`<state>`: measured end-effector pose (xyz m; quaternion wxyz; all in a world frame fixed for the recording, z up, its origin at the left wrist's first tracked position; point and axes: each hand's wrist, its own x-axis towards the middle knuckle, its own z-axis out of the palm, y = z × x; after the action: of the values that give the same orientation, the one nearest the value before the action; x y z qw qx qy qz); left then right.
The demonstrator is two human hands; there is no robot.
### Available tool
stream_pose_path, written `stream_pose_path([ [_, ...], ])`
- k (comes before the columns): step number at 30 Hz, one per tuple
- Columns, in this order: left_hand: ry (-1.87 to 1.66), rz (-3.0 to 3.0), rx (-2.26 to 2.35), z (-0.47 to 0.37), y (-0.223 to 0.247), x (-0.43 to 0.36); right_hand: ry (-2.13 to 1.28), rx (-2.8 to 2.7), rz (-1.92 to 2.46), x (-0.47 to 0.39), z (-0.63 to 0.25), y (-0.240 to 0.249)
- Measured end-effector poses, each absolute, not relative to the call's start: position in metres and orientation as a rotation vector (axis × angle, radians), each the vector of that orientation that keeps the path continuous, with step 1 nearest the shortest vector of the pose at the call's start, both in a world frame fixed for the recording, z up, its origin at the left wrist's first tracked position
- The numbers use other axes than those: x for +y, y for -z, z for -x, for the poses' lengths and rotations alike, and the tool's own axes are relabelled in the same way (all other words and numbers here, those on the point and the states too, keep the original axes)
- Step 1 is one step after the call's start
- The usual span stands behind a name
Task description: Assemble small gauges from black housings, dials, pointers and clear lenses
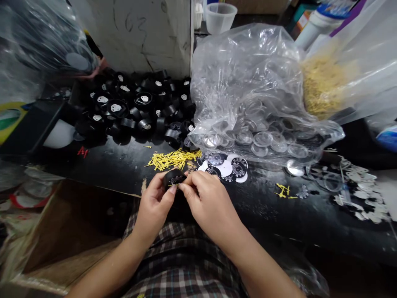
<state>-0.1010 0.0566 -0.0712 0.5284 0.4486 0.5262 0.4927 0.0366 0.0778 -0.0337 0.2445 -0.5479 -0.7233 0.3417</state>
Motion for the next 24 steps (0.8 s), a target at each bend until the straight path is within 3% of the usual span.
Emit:
stream_pose_path([
  [4,-1.176,-1.173,1.335,0.102,0.070,0.055,-0.936,-1.926,1.525,0.074,-0.036,0.035],
  [8,-1.106,-0.929,1.133,0.105,0.070,0.061,-0.904,-1.964,1.497,0.076,-0.040,0.034],
  [12,-1.040,-0.729,0.960,0.109,0.069,0.065,-0.606,-2.129,1.361,0.082,-0.044,0.032],
  [17,-1.035,-0.668,1.125,0.105,0.065,0.058,-0.296,-2.317,1.298,0.087,-0.038,0.032],
  [21,-1.023,-0.352,1.123,0.093,0.066,0.056,-0.372,-2.200,1.421,0.085,-0.034,0.029],
  [24,-1.031,-0.435,1.084,0.088,0.072,0.058,-0.596,-2.144,1.527,0.086,-0.041,0.025],
])
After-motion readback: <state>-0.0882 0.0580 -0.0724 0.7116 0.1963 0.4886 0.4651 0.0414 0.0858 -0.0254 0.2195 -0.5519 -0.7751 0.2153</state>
